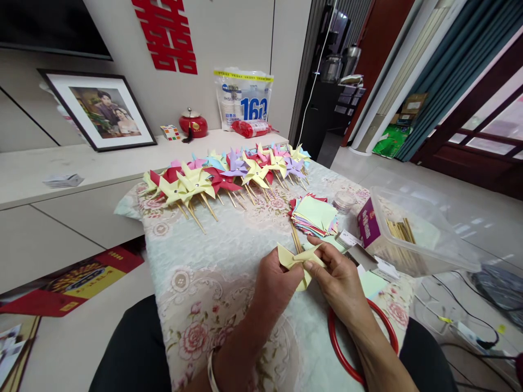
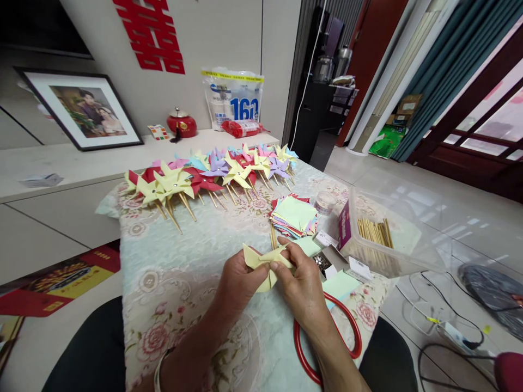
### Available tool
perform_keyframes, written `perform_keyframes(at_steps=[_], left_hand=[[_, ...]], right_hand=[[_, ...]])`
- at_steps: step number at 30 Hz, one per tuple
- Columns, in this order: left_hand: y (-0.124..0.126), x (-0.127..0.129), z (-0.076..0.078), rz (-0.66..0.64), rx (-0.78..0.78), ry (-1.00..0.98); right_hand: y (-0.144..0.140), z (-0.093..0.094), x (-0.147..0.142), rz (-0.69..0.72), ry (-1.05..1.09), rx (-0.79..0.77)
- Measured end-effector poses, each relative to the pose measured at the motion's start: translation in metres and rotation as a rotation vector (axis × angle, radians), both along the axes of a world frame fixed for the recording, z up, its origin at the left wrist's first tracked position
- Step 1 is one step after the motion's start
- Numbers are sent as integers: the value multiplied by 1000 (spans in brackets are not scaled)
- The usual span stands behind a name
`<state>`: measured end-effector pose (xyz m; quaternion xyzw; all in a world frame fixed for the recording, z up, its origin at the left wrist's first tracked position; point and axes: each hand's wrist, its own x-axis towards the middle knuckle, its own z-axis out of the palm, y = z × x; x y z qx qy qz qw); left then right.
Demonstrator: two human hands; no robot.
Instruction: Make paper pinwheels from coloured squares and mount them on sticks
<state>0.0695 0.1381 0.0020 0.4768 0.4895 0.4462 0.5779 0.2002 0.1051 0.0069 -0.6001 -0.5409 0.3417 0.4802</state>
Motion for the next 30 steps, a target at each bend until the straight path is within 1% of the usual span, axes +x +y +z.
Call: perform_keyframes(at_steps=[7, 15, 19, 23, 26, 30], left_hand=[[0, 1, -5, -30, -32, -101], [0, 1, -7, -112, -107, -280], [2, 0, -12, -195, -170, -366], [7, -6, -12, -265, -224, -454], [9, -10, -8, -260, -229, -453], [12, -12, -6, -159, -217, -445]], right_hand=[[0, 1, 0, 18, 0, 2], [0, 5, -2, 28, 59, -31], [0, 6, -2, 43, 154, -65], [0, 3, -1, 82, 314, -89], [0, 0, -1, 95, 367, -77], [1, 1, 1, 129, 353, -23]])
